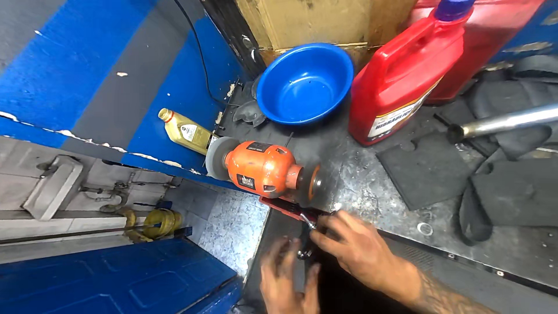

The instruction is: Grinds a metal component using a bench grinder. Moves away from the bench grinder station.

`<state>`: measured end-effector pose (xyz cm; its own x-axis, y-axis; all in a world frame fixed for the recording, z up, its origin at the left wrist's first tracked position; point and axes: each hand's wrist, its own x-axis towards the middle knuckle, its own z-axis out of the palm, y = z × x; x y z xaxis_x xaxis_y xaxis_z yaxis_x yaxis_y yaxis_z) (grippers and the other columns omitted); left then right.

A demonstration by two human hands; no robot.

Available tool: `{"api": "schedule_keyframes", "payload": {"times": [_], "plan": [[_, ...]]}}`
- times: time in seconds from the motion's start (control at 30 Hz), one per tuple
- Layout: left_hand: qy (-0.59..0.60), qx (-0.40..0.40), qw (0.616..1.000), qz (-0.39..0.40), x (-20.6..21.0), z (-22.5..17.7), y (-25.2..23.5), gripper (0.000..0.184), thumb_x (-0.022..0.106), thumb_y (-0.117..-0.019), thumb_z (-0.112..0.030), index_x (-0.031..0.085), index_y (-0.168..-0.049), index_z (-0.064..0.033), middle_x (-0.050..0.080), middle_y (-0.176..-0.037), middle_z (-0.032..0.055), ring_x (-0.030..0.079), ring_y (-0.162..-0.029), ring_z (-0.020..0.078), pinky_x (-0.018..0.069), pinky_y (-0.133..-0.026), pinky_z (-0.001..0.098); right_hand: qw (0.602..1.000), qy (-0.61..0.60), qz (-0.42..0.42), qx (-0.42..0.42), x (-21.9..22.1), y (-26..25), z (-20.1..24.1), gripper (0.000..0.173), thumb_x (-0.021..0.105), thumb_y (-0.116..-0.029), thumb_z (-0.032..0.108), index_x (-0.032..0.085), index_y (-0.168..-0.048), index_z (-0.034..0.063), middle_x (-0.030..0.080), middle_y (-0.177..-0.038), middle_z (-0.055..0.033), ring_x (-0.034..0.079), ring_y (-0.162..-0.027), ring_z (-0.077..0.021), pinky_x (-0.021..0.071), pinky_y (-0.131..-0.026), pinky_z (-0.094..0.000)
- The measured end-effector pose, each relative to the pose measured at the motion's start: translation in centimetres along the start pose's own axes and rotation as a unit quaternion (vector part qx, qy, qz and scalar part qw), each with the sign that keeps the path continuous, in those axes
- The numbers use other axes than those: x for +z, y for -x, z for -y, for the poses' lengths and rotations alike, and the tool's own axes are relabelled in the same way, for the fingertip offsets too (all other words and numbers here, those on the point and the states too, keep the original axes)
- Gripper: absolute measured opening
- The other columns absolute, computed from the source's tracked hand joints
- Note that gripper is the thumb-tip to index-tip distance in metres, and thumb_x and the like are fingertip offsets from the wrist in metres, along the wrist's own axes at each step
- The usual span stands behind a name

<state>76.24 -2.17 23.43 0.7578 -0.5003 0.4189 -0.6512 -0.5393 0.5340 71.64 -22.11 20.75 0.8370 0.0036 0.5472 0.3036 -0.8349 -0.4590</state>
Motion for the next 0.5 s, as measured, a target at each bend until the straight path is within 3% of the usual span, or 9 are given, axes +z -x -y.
{"api": "schedule_keyframes", "payload": {"times": [0.1,0.2,0.27,0.33,0.4,0.43,0.5], "plan": [[-0.099,0.069,0.993,-0.005,0.0,0.3,-0.9,0.026,0.066,-0.0971,-0.039,0.074,-0.118,-0.0253,0.070,-0.119,0.0016,0.059,-0.117,0.0190,0.0464,-0.102,0.0361,1.000,0.005,0.000,-0.011,0.5,-0.4,0.3,0.030,0.056,-0.0956,0.006,0.072,-0.115,0.0207,0.068,-0.108,-0.0054,0.064,-0.091,-0.0221,0.0558,-0.069,-0.0341],[-0.105,0.084,0.991,-0.021,0.1,1.0,-1.8,0.020,0.063,-0.0998,-0.031,0.078,-0.107,-0.0224,0.074,-0.106,-0.0024,0.062,-0.107,0.0164,0.0472,-0.098,0.0345,0.999,-0.020,-0.046,0.022,0.8,-0.6,0.6,0.022,0.058,-0.0996,0.011,0.069,-0.118,0.0173,0.069,-0.108,-0.0041,0.066,-0.093,-0.0199,0.0569,-0.073,-0.0324],[-0.073,0.073,0.994,-0.034,0.2,1.3,-2.0,0.020,0.061,-0.1010,-0.029,0.078,-0.104,-0.0194,0.075,-0.104,-0.0021,0.062,-0.105,0.0141,0.0471,-0.097,0.0310,0.987,-0.080,-0.112,0.088,1.5,0.0,1.1,0.020,0.065,-0.1002,0.018,0.067,-0.119,0.0132,0.069,-0.113,-0.0061,0.067,-0.103,-0.0182,0.0590,-0.082,-0.0314],[-0.042,0.063,0.996,-0.039,0.2,1.7,-2.1,0.021,0.060,-0.1013,-0.029,0.078,-0.102,-0.0172,0.075,-0.103,-0.0013,0.064,-0.105,0.0129,0.0491,-0.097,0.0292,0.959,-0.142,-0.139,0.202,2.0,0.8,1.6,0.026,0.071,-0.0961,0.026,0.062,-0.116,0.0119,0.065,-0.114,-0.0043,0.065,-0.097,-0.0112,0.0596,-0.079,-0.0273],[-0.026,0.059,0.997,-0.035,0.3,2.1,-2.1,0.021,0.060,-0.1019,-0.029,0.078,-0.102,-0.0165,0.075,-0.103,-0.0007,0.066,-0.104,0.0120,0.0510,-0.096,0.0288,0.919,-0.191,-0.067,0.339,2.2,1.4,1.7,0.034,0.070,-0.0953,0.040,0.059,-0.113,0.0131,0.065,-0.099,0.0034,0.064,-0.078,-0.0065,0.0586,-0.067,-0.0281],[-0.022,0.059,0.997,-0.033,0.4,2.3,-2.1,0.022,0.060,-0.1020,-0.029,0.078,-0.102,-0.0162,0.075,-0.103,-0.0005,0.066,-0.103,0.0117,0.0520,-0.096,0.0285,0.882,-0.241,0.011,0.404,2.2,1.4,1.5,0.036,0.066,-0.0967,0.045,0.059,-0.115,0.0145,0.068,-0.093,0.0063,0.067,-0.077,-0.0068,0.0593,-0.070,-0.0309],[-0.017,0.061,0.998,-0.028,0.5,2.5,-2.1,0.022,0.061,-0.1016,-0.028,0.078,-0.101,-0.0151,0.075,-0.102,0.0005,0.067,-0.102,0.0124,0.0533,-0.095,0.0285,0.781,-0.388,0.136,0.469,1.9,0.8,1.1,0.037,0.058,-0.1023,0.044,0.059,-0.123,0.0130,0.071,-0.095,0.0021,0.069,-0.079,-0.0099,0.0593,-0.071,-0.0306]]}}
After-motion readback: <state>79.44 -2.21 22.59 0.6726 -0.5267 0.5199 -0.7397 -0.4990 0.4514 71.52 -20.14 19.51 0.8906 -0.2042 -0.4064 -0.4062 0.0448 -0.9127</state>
